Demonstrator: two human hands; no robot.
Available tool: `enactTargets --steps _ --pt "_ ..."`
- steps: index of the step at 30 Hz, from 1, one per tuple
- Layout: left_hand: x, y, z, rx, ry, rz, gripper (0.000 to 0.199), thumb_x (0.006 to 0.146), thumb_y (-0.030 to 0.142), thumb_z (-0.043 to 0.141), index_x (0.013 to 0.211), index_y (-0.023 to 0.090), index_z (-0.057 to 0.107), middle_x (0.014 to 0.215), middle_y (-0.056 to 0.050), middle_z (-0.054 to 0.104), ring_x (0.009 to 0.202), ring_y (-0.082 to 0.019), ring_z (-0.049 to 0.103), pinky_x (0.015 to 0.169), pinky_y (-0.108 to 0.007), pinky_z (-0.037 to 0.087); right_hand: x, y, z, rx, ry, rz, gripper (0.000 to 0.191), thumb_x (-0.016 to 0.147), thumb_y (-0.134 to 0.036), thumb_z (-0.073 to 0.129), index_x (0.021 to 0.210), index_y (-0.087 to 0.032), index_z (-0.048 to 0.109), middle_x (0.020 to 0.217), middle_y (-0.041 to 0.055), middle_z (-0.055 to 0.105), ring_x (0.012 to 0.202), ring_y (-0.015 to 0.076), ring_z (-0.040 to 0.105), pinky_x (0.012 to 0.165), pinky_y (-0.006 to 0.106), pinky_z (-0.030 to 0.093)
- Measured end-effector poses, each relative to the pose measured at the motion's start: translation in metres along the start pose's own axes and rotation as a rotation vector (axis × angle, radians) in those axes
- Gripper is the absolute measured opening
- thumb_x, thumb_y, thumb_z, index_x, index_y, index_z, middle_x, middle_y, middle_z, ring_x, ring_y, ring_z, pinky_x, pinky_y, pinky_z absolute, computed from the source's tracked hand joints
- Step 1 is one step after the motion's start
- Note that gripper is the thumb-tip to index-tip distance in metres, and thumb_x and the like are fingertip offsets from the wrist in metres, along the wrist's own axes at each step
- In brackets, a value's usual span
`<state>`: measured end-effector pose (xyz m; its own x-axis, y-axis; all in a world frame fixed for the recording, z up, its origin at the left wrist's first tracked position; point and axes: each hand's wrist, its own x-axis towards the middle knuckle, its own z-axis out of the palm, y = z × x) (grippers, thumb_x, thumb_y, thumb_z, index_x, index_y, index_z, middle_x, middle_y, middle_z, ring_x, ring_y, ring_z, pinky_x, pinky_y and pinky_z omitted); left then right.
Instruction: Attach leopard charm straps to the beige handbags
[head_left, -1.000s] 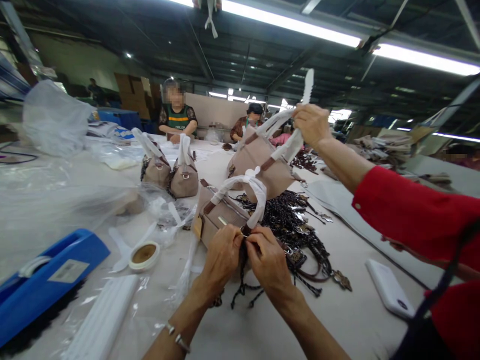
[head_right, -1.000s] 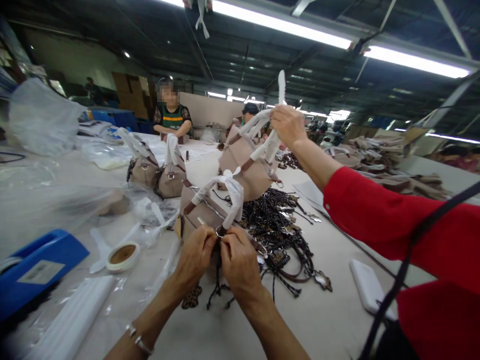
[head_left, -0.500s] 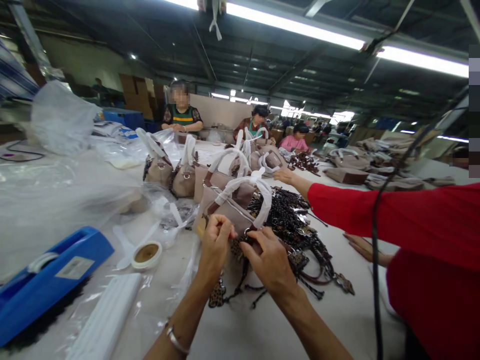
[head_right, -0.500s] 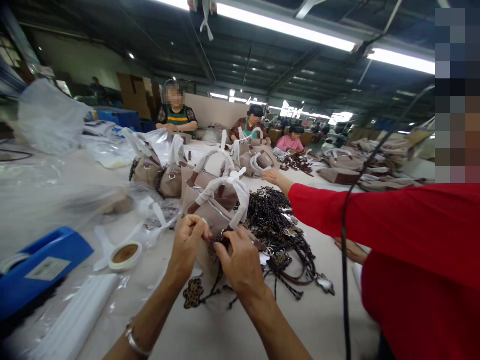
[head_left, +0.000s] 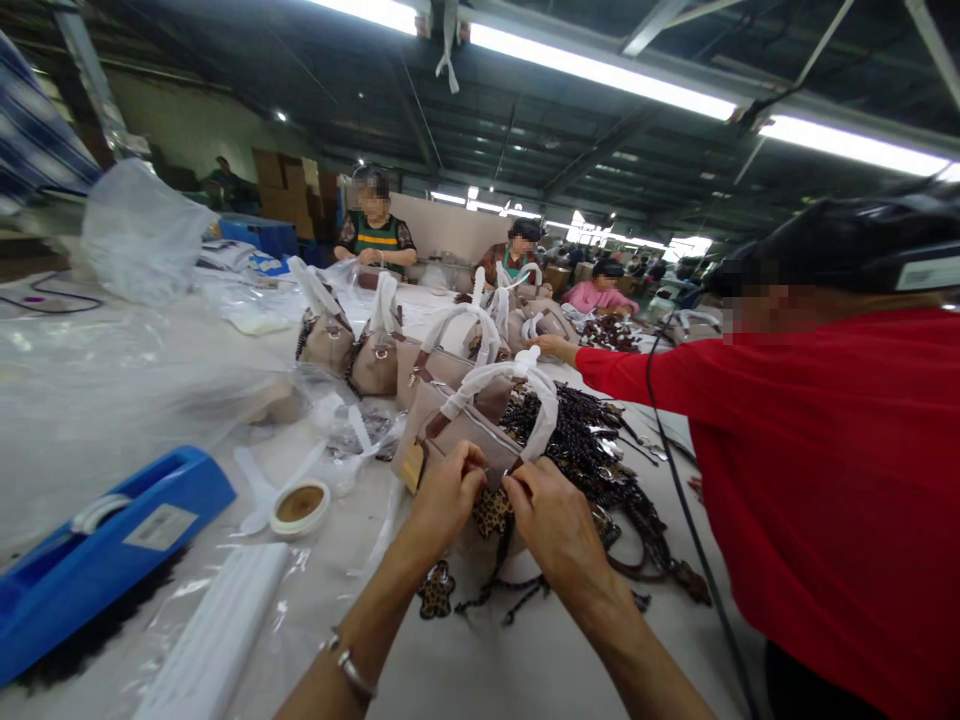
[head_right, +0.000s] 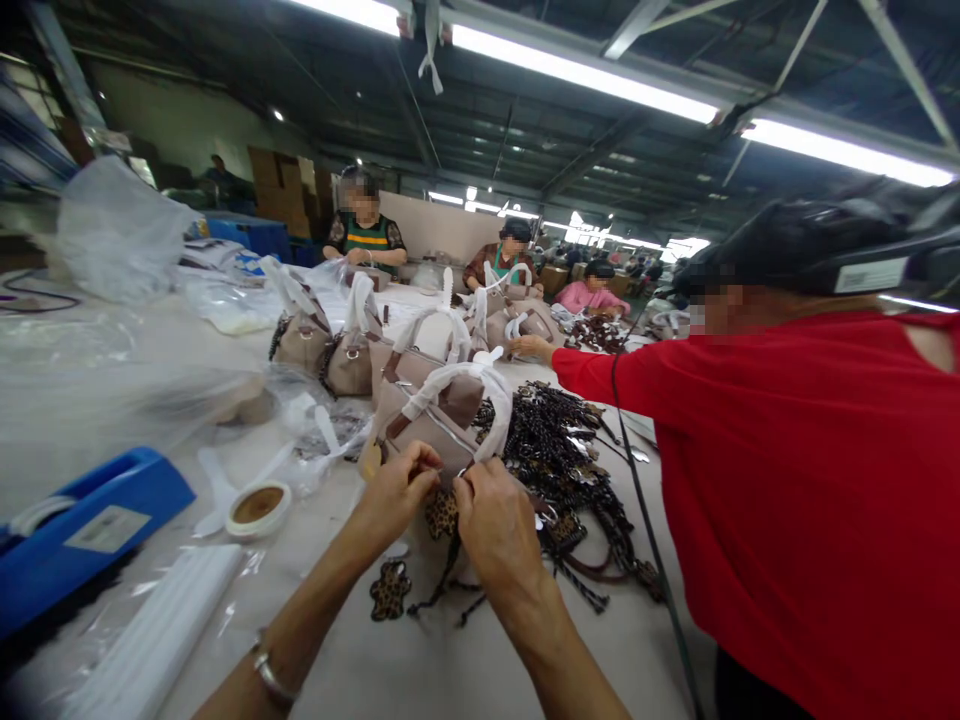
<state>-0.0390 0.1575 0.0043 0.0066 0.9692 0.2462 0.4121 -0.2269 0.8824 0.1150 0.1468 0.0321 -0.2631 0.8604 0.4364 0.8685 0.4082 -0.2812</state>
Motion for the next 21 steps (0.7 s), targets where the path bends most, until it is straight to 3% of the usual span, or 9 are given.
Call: enactTargets --steps 3,6,9,17,21 --pt "-0.003 0.004 0.007 0.261 0.048 0.101 0.014 0.082 0.011 0.044 0.083 0.021 0.053 0.076 -0.002 0.063 0.074 -0.02 0.06 0.07 -0.031 0.04 -0.001 0.001 -0.001 -0.03 0.017 -0.012 0.012 0.087 -0.021 0.058 0.077 -0.021 0.064 0.086 0.006 0.062 0.071 0.019 0.062 0.064 0.029 0.042" --pt "-0.004 0.007 0.015 0.342 0.012 0.161 0.019 0.082 0.008 0.042 0.079 0.021 0.055 0.08 -0.004 0.066 0.078 -0.021 0.062 0.071 -0.031 0.041 -0.004 0.003 0.002 -0.036 0.029 0.001 0.007 0.085 -0.018 0.059 0.079 -0.022 0.063 0.086 0.005 0.062 0.071 0.0192 0.062 0.062 0.029 0.042" --pt "-0.003 0.008 0.021 0.334 -0.007 0.153 0.021 0.081 0.006 0.041 0.079 0.021 0.056 0.082 -0.005 0.067 0.081 -0.022 0.063 0.072 -0.031 0.041 -0.005 0.005 0.007 -0.017 0.036 0.034 0.007 0.084 -0.017 0.059 0.078 -0.021 0.062 0.082 0.0048 0.063 0.072 0.0203 0.062 0.064 0.03 0.042" --pt "0.001 0.009 0.022 0.305 -0.003 0.107 0.027 0.082 0.006 0.038 0.102 0.021 0.051 0.075 -0.002 0.065 0.075 -0.022 0.064 0.066 -0.03 0.04 -0.003 0.012 0.006 0.188 -0.002 0.074 0.014 0.082 -0.017 0.055 0.072 -0.02 0.063 0.075 0.0032 0.066 0.073 0.019 0.062 0.069 0.029 0.044" --pt "-0.002 0.01 0.025 0.216 -0.015 0.125 0.036 0.079 0.004 0.04 0.11 0.021 0.05 0.074 0.0 0.064 0.074 -0.021 0.063 0.068 -0.03 0.042 -0.004 0.012 0.002 0.314 0.012 0.111 0.012 0.081 -0.018 0.052 0.08 -0.02 0.064 0.077 0.002 0.068 0.073 0.0181 0.063 0.069 0.028 0.045"
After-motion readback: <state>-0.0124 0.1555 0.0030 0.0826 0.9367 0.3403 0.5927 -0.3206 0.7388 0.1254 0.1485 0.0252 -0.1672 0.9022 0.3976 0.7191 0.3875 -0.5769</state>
